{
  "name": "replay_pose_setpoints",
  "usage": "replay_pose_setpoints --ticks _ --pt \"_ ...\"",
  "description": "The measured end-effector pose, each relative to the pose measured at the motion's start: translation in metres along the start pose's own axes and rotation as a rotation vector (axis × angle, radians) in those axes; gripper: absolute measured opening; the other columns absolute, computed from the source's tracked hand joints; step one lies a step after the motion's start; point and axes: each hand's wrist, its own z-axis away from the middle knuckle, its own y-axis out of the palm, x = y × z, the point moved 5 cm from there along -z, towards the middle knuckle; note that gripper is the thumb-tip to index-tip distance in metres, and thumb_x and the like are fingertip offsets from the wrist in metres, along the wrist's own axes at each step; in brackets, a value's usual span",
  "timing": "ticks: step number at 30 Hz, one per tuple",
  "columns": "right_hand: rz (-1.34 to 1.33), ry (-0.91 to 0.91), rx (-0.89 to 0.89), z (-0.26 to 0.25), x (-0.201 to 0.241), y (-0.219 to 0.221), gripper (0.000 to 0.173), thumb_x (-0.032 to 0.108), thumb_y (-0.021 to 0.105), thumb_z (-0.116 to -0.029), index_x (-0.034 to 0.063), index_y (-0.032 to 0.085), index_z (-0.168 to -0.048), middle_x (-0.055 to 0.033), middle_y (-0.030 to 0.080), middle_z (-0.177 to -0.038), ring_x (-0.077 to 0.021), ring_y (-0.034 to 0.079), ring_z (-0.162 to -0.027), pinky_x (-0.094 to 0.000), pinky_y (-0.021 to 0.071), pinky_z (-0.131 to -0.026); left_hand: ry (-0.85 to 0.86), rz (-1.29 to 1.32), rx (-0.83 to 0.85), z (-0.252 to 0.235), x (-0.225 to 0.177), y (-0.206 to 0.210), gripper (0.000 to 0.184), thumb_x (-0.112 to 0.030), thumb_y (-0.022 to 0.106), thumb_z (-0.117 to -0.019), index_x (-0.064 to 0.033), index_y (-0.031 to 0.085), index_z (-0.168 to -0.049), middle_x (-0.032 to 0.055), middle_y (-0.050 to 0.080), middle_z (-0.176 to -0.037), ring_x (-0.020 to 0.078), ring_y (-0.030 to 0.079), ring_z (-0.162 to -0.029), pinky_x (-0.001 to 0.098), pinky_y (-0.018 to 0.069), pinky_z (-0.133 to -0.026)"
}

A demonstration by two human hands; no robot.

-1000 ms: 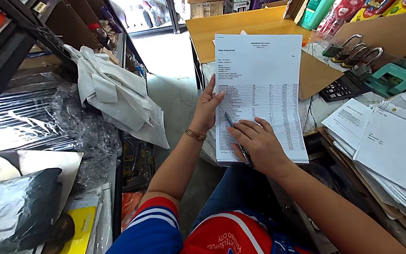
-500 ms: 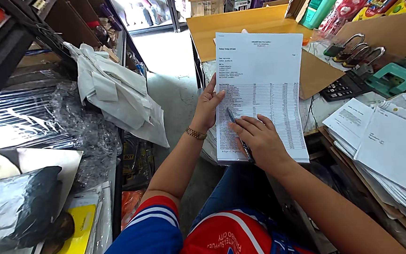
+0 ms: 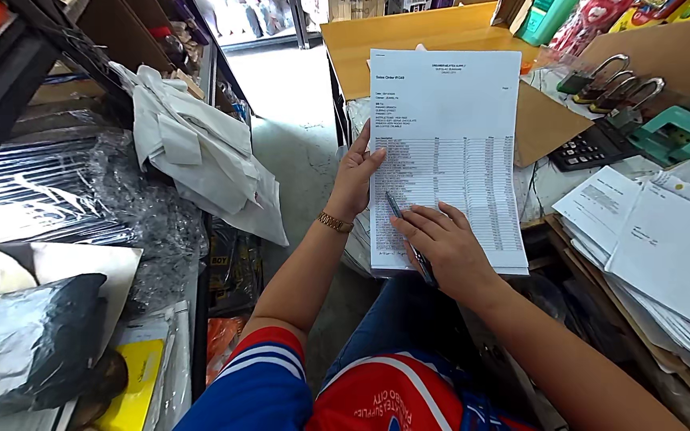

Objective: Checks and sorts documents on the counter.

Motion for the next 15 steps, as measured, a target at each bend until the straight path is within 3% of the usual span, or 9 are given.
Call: replay_pose_setpoints --ticks 15 --pt "-0.008 0.006 -0.001 0.0026 0.0032 -0.0021 0.032 0.017 0.054 -0.0990 0.0123 0.073 -0.124 -0.0104 0.074 -0.122 -0.0326 0.068 -0.119 -0.0572 0.0456 -0.104 0.001 0.024 -0.005 -0.0006 0.0008 -0.0003 0.058 0.002 0.042 -0.1064 -0.0071 0.023 -0.160 0.0055 0.071 -0.112 0.0110 0.073 -0.093 0.0311 0.0615 -0.088"
